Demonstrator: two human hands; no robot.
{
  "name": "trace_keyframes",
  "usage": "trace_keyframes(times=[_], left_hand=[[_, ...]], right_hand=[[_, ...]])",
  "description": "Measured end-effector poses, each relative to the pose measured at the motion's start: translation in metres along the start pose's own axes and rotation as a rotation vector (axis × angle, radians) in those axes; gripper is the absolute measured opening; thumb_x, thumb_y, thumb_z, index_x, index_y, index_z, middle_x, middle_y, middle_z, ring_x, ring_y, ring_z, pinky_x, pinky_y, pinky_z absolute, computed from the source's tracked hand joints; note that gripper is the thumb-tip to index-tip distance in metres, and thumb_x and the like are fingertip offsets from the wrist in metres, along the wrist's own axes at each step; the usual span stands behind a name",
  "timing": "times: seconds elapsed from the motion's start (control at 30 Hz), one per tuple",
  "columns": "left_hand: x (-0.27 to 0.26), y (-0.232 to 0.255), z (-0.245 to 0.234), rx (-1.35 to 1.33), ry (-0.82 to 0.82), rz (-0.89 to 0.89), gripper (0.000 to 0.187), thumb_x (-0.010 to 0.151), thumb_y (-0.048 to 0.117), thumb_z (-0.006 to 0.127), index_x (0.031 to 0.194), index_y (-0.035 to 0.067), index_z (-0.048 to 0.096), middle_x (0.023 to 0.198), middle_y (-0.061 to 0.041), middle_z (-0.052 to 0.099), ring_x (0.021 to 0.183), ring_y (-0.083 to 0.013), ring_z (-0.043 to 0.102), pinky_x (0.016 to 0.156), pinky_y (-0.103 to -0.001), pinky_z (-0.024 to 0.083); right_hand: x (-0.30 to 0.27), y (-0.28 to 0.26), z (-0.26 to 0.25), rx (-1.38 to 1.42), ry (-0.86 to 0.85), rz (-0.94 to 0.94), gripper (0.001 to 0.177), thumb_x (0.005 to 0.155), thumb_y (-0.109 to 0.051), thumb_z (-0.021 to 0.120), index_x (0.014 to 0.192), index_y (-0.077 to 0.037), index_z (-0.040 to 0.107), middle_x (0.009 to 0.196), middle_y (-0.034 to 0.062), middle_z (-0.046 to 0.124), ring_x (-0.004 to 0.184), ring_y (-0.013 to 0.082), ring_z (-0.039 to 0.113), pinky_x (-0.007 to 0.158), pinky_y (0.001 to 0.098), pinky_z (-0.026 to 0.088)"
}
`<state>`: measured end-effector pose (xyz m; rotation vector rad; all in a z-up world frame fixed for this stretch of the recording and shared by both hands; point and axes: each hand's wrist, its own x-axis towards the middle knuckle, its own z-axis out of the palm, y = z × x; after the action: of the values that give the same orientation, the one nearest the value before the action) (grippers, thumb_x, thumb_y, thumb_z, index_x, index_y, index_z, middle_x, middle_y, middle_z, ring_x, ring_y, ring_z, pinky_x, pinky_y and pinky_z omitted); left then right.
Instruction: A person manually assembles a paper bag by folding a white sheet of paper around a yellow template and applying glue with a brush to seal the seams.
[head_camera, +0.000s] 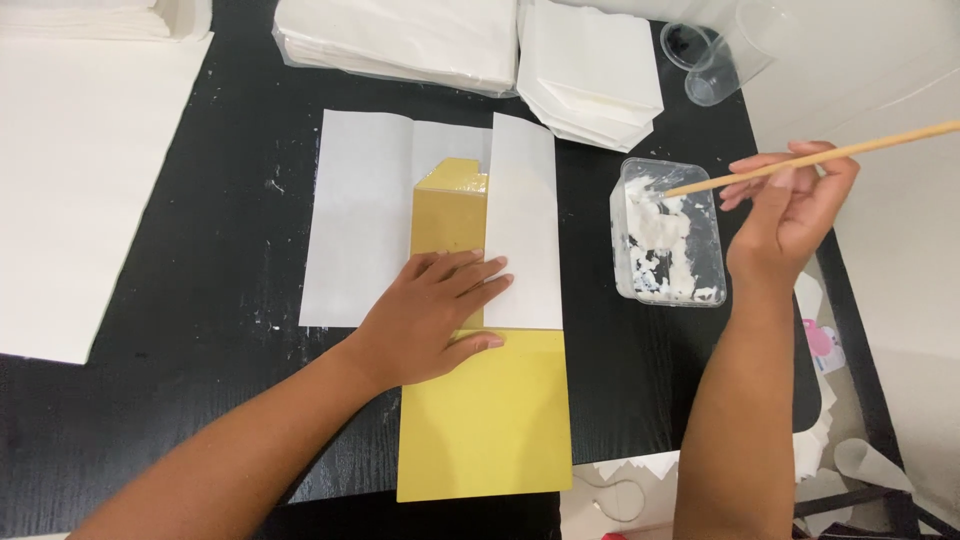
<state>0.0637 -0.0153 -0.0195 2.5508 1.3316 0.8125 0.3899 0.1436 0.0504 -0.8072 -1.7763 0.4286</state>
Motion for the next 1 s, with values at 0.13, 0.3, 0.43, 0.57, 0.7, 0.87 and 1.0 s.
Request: trace_keyframes(times=[0.13,0.3,0.43,0.57,0.7,0.87,1.0], left_hand=[[0.0,0.0,0.0,0.011,0.004,0.006,0.057,0.1,0.05,0.058,0.143,0.012,0.056,0.152,-0.005,0.054,0.14,-0.0295,0.047,0.108,-0.048,0.036],[0.0,0.0,-0.001,0.011,-0.034,-0.004,0.058,0.101,0.049,0.057,0.145,0.012,0.054,0.153,-0.006,0.053,0.141,-0.0302,0.045,0.109,-0.048,0.035],[0.0,0.0,0.0,0.01,-0.017,-0.001,0.057,0.101,0.049,0.056,0.143,0.012,0.056,0.153,-0.006,0.054,0.14,-0.0303,0.047,0.108,-0.048,0.036],[0.0,0.0,-0.002,-0.006,-0.037,-0.01,0.058,0.101,0.049,0.056,0.146,0.012,0.054,0.154,-0.005,0.052,0.142,-0.0298,0.044,0.11,-0.048,0.035],[0.0,0.001,-0.003,-0.009,-0.048,-0.018,0.058,0.102,0.05,0.054,0.147,0.012,0.053,0.155,-0.005,0.052,0.143,-0.0301,0.043,0.111,-0.048,0.033],[0.0,0.001,-0.001,0.014,-0.044,-0.003,0.058,0.102,0.049,0.055,0.146,0.012,0.053,0.154,-0.006,0.052,0.142,-0.0299,0.044,0.11,-0.048,0.034],[0.0,0.001,-0.001,0.022,-0.02,-0.001,0.057,0.101,0.048,0.057,0.145,0.013,0.054,0.154,-0.005,0.053,0.141,-0.029,0.045,0.109,-0.047,0.036]], right_hand=[[-0.003,0.006,-0.003,-0.017,-0.02,0.087,0.019,0.118,-0.004,0.051,0.131,-0.004,0.038,0.106,0.02,0.064,0.08,0.0206,0.058,0.076,0.0295,0.055],[-0.002,-0.003,-0.006,-0.018,0.15,0.049,0.025,0.122,-0.026,0.05,0.124,-0.005,0.037,0.098,0.0188,0.06,0.059,0.0233,0.053,0.065,0.0314,0.049],[0.0,-0.003,0.002,-0.01,0.155,0.156,0.013,0.122,-0.013,0.051,0.12,-0.009,0.038,0.099,0.0174,0.058,0.06,0.0208,0.058,0.061,0.0282,0.051],[0.001,-0.009,0.003,-0.022,0.143,0.191,0.017,0.122,-0.018,0.051,0.116,-0.009,0.037,0.099,0.0138,0.055,0.058,0.021,0.059,0.058,0.0282,0.052],[0.001,-0.002,-0.003,-0.024,0.212,0.163,0.028,0.121,-0.029,0.054,0.116,-0.008,0.036,0.093,0.0143,0.055,0.057,0.0214,0.058,0.055,0.0283,0.05],[0.0,0.001,-0.002,-0.015,0.161,0.214,0.014,0.12,-0.015,0.049,0.115,-0.011,0.037,0.095,0.0123,0.051,0.054,0.0201,0.057,0.053,0.0277,0.049],[0.001,-0.006,-0.004,-0.026,0.201,0.156,0.019,0.123,-0.019,0.046,0.115,-0.008,0.033,0.096,0.0133,0.05,0.053,0.0207,0.054,0.055,0.0277,0.048]])
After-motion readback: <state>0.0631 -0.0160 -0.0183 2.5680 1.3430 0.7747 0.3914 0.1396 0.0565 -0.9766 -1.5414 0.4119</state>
